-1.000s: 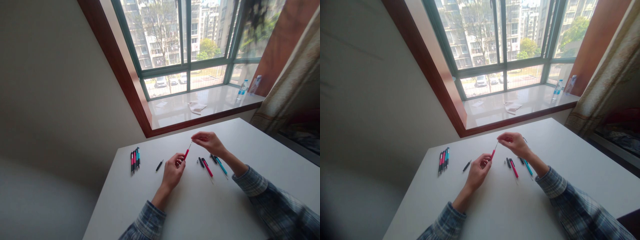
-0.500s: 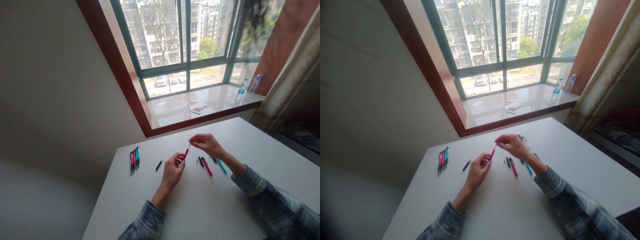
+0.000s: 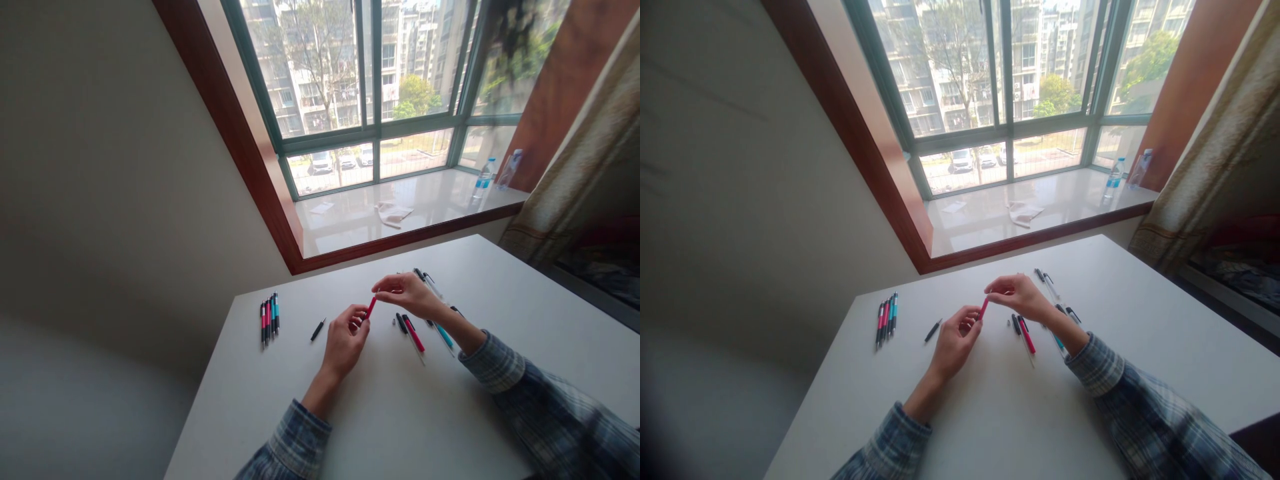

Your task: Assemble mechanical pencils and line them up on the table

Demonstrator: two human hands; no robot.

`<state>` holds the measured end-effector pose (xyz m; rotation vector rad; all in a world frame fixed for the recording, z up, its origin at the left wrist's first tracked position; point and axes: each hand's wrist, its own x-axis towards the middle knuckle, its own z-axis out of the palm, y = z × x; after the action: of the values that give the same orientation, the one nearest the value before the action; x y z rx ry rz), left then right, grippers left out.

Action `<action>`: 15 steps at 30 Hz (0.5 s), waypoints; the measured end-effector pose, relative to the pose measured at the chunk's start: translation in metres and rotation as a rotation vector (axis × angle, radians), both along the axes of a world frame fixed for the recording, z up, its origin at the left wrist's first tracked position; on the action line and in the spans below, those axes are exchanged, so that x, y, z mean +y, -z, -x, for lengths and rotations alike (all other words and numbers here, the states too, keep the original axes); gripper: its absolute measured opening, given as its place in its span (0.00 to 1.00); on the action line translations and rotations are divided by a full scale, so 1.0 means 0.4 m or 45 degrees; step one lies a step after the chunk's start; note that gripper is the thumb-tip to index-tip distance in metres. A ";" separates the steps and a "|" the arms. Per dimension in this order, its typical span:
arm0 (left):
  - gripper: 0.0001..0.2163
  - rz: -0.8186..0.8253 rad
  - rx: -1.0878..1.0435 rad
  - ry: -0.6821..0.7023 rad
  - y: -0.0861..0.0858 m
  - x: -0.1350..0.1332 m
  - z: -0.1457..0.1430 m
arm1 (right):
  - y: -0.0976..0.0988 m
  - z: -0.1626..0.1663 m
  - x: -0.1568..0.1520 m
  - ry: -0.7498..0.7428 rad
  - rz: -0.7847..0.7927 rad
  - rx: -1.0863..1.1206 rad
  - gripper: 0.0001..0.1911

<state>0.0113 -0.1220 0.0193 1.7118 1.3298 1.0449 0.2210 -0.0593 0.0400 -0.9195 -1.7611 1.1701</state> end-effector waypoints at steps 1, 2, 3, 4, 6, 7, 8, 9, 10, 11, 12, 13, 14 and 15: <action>0.12 0.004 -0.005 0.003 0.000 0.000 0.000 | 0.002 0.001 0.001 -0.004 0.012 0.003 0.17; 0.12 0.007 -0.009 0.005 -0.001 0.000 0.000 | 0.003 0.001 0.002 -0.006 0.020 0.004 0.17; 0.12 0.010 -0.011 0.008 -0.001 -0.001 0.000 | 0.005 0.001 0.002 -0.010 0.022 0.001 0.17; 0.12 0.010 -0.010 0.011 -0.001 -0.001 0.000 | 0.006 0.001 0.003 -0.012 0.019 -0.003 0.17; 0.11 0.011 -0.001 0.011 -0.001 -0.001 -0.001 | 0.010 0.002 0.005 -0.004 0.017 0.007 0.17; 0.11 0.011 0.005 0.008 0.000 -0.002 -0.002 | 0.012 0.002 0.006 0.007 0.026 0.034 0.17; 0.11 0.010 0.013 0.004 0.000 -0.002 -0.002 | 0.013 0.002 0.008 0.020 0.049 0.078 0.18; 0.11 0.011 0.021 0.001 0.002 -0.001 -0.002 | 0.015 0.003 0.009 0.037 0.082 0.137 0.18; 0.11 0.011 0.028 -0.002 0.003 -0.001 -0.002 | 0.017 0.003 0.011 0.057 0.121 0.201 0.19; 0.11 0.010 0.033 -0.004 0.005 0.000 -0.001 | 0.018 0.003 0.012 0.076 0.159 0.261 0.20; 0.11 0.009 0.036 -0.004 0.006 0.000 -0.001 | 0.020 0.004 0.014 0.094 0.194 0.311 0.20; 0.11 0.009 0.038 -0.005 0.008 0.001 0.000 | 0.021 0.004 0.015 0.112 0.222 0.351 0.21; 0.11 0.009 0.039 -0.006 0.008 0.002 0.000 | 0.021 0.005 0.016 0.129 0.243 0.380 0.21; 0.11 0.009 0.040 -0.005 0.008 0.002 0.000 | 0.021 0.005 0.017 0.145 0.259 0.403 0.22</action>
<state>0.0112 -0.1211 0.0159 1.7275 1.3550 1.0183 0.2191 -0.0524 0.0314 -0.8839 -1.3400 1.3555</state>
